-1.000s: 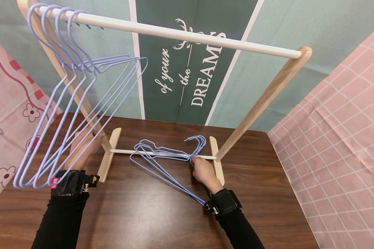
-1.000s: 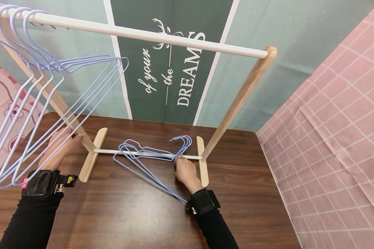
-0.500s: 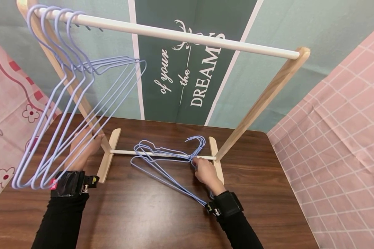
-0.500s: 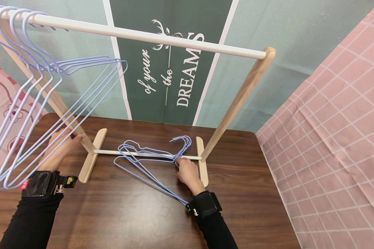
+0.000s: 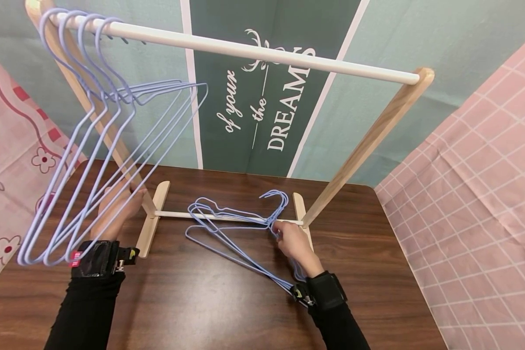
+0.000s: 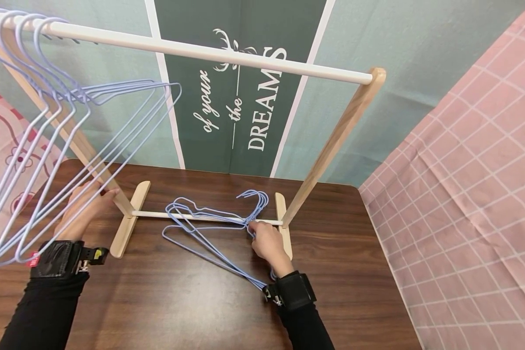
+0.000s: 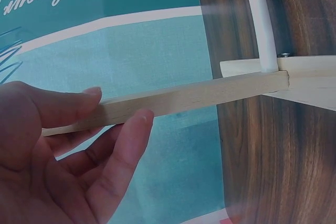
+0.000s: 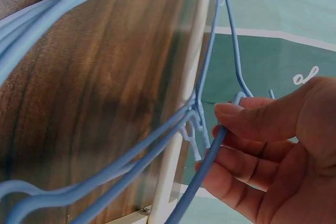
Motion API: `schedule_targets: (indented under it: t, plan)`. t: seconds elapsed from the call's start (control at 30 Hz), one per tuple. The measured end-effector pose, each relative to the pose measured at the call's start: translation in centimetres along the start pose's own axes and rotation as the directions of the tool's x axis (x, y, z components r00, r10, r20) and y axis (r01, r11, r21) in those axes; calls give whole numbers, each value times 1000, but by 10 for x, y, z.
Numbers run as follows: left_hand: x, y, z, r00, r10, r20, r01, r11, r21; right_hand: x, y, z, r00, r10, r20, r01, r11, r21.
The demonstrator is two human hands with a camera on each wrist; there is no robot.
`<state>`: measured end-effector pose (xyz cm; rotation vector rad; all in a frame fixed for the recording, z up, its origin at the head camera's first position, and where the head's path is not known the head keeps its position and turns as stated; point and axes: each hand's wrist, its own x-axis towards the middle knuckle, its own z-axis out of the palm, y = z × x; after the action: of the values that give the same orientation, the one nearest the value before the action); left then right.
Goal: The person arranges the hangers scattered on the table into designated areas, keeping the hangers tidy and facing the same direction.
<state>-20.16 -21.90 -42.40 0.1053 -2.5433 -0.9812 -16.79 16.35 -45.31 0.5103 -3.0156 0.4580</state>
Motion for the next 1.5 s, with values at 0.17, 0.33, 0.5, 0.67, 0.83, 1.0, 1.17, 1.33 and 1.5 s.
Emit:
schedule_targets:
  t: [0.17,0.33,0.5,0.67,0.83,1.0,1.17,1.33,1.5]
  plan:
    - [0,4,-2,998,-49,24,48,998,50,-3,2,-4,1000,-12,6,11,1000,22]
    - [-2,10,-8,998,-32,50,29,998,52,-5,4,-11,1000,-24,-13,25,999,45]
    - [-2,10,-8,999,-21,36,19,999,46,-6,4,-20,1000,-2,1,2,996,84]
    - [0,10,-8,998,-35,47,32,998,49,-7,4,-28,999,-1,44,-5,993,117]
    - [1,9,-8,999,-20,45,18,999,38,-8,2,-34,998,-20,52,13,991,132]
    - [2,7,-6,999,-27,37,25,998,63,-9,-1,-38,1000,-11,28,7,991,137]
    - [1,12,-11,992,-86,95,76,992,98,-10,-4,-42,1000,-14,17,12,992,129]
    - [2,14,-11,985,-117,126,102,988,117,-12,-10,-50,999,-34,14,32,992,123]
    - [2,12,-10,988,-98,119,87,992,96,-12,-14,-56,998,-59,11,57,990,125]
